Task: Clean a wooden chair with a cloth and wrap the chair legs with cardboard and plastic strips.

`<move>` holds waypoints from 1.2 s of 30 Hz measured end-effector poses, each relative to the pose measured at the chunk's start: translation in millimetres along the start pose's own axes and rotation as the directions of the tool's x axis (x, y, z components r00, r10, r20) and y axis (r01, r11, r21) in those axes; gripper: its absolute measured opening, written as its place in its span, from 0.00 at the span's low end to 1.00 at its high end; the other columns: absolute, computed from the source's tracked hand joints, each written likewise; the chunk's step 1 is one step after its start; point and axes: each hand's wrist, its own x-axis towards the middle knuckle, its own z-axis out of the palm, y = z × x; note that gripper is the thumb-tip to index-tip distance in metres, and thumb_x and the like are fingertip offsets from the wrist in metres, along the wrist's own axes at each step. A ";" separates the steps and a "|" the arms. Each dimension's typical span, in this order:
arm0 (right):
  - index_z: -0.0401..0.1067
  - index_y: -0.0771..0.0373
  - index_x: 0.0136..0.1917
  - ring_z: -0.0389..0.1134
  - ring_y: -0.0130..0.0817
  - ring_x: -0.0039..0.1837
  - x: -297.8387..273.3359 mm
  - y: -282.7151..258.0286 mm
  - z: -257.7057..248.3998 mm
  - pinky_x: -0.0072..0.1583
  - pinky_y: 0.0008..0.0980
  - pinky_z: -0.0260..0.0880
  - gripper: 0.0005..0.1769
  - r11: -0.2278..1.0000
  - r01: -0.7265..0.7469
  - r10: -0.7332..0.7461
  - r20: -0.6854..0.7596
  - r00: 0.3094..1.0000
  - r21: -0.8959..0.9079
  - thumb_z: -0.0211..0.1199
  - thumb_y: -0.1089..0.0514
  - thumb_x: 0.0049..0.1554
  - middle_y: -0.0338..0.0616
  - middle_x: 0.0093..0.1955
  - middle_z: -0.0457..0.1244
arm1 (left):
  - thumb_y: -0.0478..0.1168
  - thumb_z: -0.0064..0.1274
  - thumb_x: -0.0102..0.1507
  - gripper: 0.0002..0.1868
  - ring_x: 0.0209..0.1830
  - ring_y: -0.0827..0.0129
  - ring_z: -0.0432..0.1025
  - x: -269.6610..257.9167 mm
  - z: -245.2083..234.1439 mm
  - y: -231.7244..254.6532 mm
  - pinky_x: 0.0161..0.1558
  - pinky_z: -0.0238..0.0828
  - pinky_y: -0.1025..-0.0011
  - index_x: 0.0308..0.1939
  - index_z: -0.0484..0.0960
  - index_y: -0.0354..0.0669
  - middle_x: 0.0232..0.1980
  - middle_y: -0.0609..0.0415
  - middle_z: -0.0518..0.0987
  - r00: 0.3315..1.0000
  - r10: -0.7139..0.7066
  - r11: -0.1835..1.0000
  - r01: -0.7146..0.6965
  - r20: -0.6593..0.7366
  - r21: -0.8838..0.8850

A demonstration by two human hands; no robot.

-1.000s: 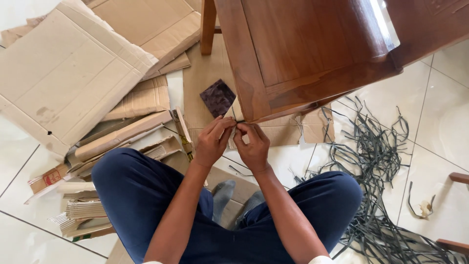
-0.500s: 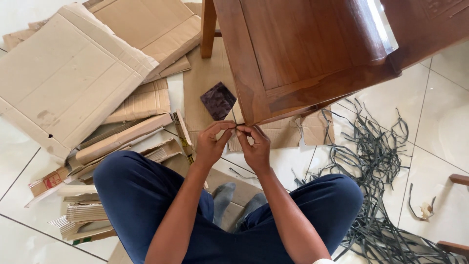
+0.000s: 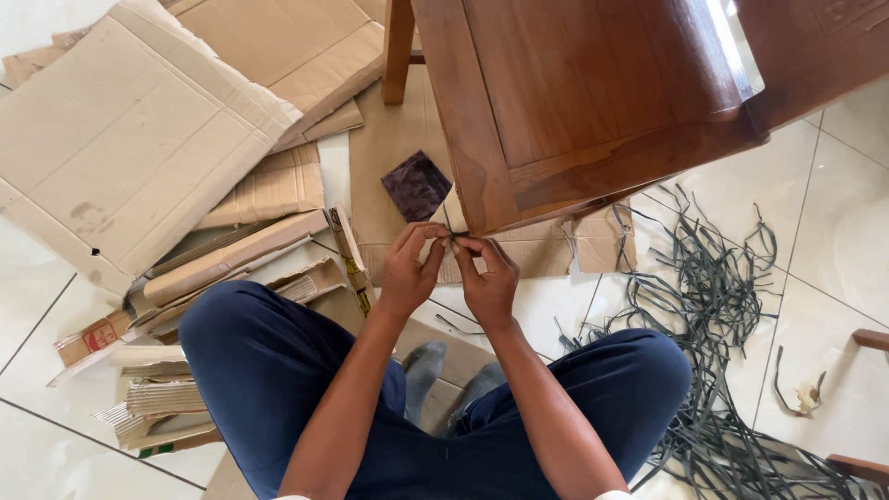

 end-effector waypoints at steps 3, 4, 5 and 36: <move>0.76 0.68 0.52 0.73 0.31 0.47 -4.6 5.7 -1.0 0.50 0.29 0.72 0.06 1.000 -0.012 0.012 -0.010 1.000 -0.014 0.67 0.65 0.61 0.46 0.47 0.71 | 0.27 0.56 0.67 0.07 0.48 0.53 0.79 -0.5 2.5 0.6 0.46 0.76 0.64 0.48 0.79 0.36 0.48 0.45 0.81 1.000 0.000 1.000 0.001 -0.019 0.019; 0.75 0.68 0.52 0.73 0.32 0.47 -6.7 8.2 -1.5 0.50 0.30 0.72 0.06 1.000 -0.018 0.018 -0.012 1.000 -0.013 0.66 0.65 0.62 0.46 0.47 0.70 | 0.27 0.55 0.66 0.08 0.48 0.52 0.79 -0.8 3.2 1.1 0.47 0.76 0.64 0.49 0.78 0.35 0.49 0.45 0.80 0.999 -0.002 1.000 0.003 -0.038 0.026; 0.75 0.68 0.52 0.73 0.32 0.47 -8.3 9.8 -1.5 0.50 0.30 0.72 0.06 1.000 -0.019 0.019 -0.012 1.000 -0.013 0.66 0.65 0.62 0.46 0.47 0.70 | 0.27 0.55 0.66 0.08 0.48 0.52 0.79 -0.6 3.6 2.1 0.47 0.76 0.64 0.49 0.78 0.35 0.49 0.45 0.80 0.999 -0.003 1.000 0.004 -0.037 0.025; 0.74 0.66 0.50 0.71 0.36 0.41 -39.5 57.8 -18.9 0.45 0.32 0.72 0.05 0.977 -0.173 0.176 0.012 0.984 -0.123 0.65 0.63 0.60 0.48 0.45 0.69 | 0.42 0.56 0.65 0.11 0.43 0.63 0.80 -129.0 100.1 -118.5 0.47 0.74 0.67 0.45 0.81 0.39 0.42 0.49 0.85 0.726 -0.687 0.725 0.687 -0.025 0.050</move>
